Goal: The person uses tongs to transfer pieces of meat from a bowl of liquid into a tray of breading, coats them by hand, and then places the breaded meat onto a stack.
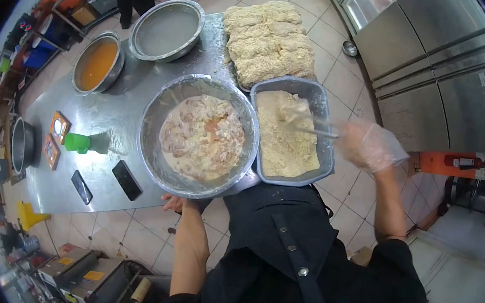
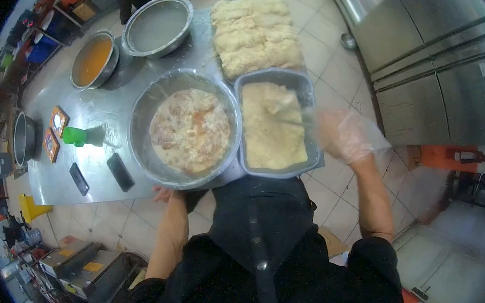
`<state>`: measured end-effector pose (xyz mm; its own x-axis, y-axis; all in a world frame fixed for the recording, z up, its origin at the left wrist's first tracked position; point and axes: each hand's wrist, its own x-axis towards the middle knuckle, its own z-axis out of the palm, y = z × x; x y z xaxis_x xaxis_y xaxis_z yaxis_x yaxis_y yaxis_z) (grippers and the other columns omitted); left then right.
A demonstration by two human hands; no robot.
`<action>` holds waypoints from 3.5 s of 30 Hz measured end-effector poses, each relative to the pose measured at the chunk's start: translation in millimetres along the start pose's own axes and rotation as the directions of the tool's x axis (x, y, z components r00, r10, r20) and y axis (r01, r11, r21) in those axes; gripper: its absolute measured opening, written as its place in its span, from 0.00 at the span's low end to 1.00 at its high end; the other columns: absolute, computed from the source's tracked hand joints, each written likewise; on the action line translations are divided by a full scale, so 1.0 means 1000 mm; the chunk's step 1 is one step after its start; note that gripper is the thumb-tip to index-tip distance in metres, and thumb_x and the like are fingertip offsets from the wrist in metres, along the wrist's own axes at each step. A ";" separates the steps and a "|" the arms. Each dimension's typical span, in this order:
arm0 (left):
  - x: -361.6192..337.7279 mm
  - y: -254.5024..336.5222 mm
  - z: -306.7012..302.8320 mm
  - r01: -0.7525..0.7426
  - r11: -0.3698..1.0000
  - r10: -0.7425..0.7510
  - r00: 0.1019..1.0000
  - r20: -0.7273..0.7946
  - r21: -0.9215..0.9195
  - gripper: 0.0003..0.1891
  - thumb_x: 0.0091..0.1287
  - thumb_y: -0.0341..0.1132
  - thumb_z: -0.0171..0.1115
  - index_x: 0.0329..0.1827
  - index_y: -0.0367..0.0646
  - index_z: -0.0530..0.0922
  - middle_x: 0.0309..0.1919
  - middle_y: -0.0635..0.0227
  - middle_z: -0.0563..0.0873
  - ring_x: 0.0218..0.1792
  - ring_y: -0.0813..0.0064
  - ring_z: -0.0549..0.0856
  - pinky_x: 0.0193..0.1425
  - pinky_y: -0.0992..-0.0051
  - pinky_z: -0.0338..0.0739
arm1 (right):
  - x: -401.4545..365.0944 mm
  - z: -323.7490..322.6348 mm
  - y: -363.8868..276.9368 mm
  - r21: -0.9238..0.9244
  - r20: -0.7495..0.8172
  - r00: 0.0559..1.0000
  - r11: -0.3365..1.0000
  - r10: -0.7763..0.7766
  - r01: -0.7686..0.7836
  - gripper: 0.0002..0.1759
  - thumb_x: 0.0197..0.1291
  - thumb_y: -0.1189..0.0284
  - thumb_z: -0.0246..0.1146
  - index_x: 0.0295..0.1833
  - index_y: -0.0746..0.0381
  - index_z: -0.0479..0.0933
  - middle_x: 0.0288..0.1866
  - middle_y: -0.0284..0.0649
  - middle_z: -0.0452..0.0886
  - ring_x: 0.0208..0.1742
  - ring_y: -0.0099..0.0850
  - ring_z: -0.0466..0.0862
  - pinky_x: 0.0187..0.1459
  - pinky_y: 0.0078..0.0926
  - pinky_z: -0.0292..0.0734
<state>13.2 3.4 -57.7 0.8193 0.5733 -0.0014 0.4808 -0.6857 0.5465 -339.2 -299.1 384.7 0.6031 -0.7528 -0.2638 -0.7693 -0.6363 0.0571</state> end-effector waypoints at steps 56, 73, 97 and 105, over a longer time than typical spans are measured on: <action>-0.005 0.010 -0.007 -0.092 0.996 0.093 0.995 -0.036 0.018 0.30 0.80 0.57 0.50 0.63 0.34 0.75 0.38 0.44 0.87 0.38 0.47 0.88 0.34 0.53 0.82 | 0.169 0.227 0.001 0.240 -0.566 0.802 0.892 -0.191 0.382 0.19 0.72 0.57 0.60 0.54 0.61 0.83 0.54 0.47 0.87 0.58 0.47 0.85 0.63 0.44 0.80; -0.012 0.008 -0.009 -0.055 0.997 0.060 0.995 -0.082 0.063 0.29 0.80 0.57 0.50 0.61 0.35 0.75 0.36 0.45 0.87 0.35 0.47 0.87 0.32 0.53 0.81 | 0.191 0.172 -0.015 0.595 0.432 0.881 0.672 0.194 -0.440 0.49 0.68 0.32 0.53 0.62 0.71 0.82 0.63 0.64 0.83 0.68 0.59 0.81 0.72 0.47 0.72; -0.012 0.006 -0.010 -0.038 0.998 0.041 0.995 -0.086 0.042 0.29 0.80 0.58 0.50 0.60 0.36 0.75 0.33 0.46 0.87 0.32 0.48 0.87 0.28 0.54 0.80 | 0.196 0.223 0.014 0.478 0.217 0.907 0.771 0.360 -0.421 0.36 0.77 0.47 0.51 0.72 0.68 0.74 0.71 0.61 0.78 0.70 0.56 0.78 0.73 0.47 0.69; -0.011 0.005 -0.010 -0.012 0.998 0.017 0.995 -0.101 0.055 0.29 0.80 0.58 0.50 0.59 0.36 0.75 0.32 0.47 0.87 0.31 0.48 0.87 0.27 0.54 0.79 | 0.171 0.223 0.024 0.820 0.065 0.971 0.542 0.230 -0.183 0.35 0.76 0.51 0.56 0.67 0.76 0.77 0.67 0.57 0.83 0.73 0.48 0.78 0.72 0.36 0.70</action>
<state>3.4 -1.3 -46.5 0.7917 0.6039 0.0925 0.4877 -0.7160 0.4995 -301.7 -405.8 126.1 0.3946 -0.8667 -0.3053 -0.7002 -0.0685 -0.7106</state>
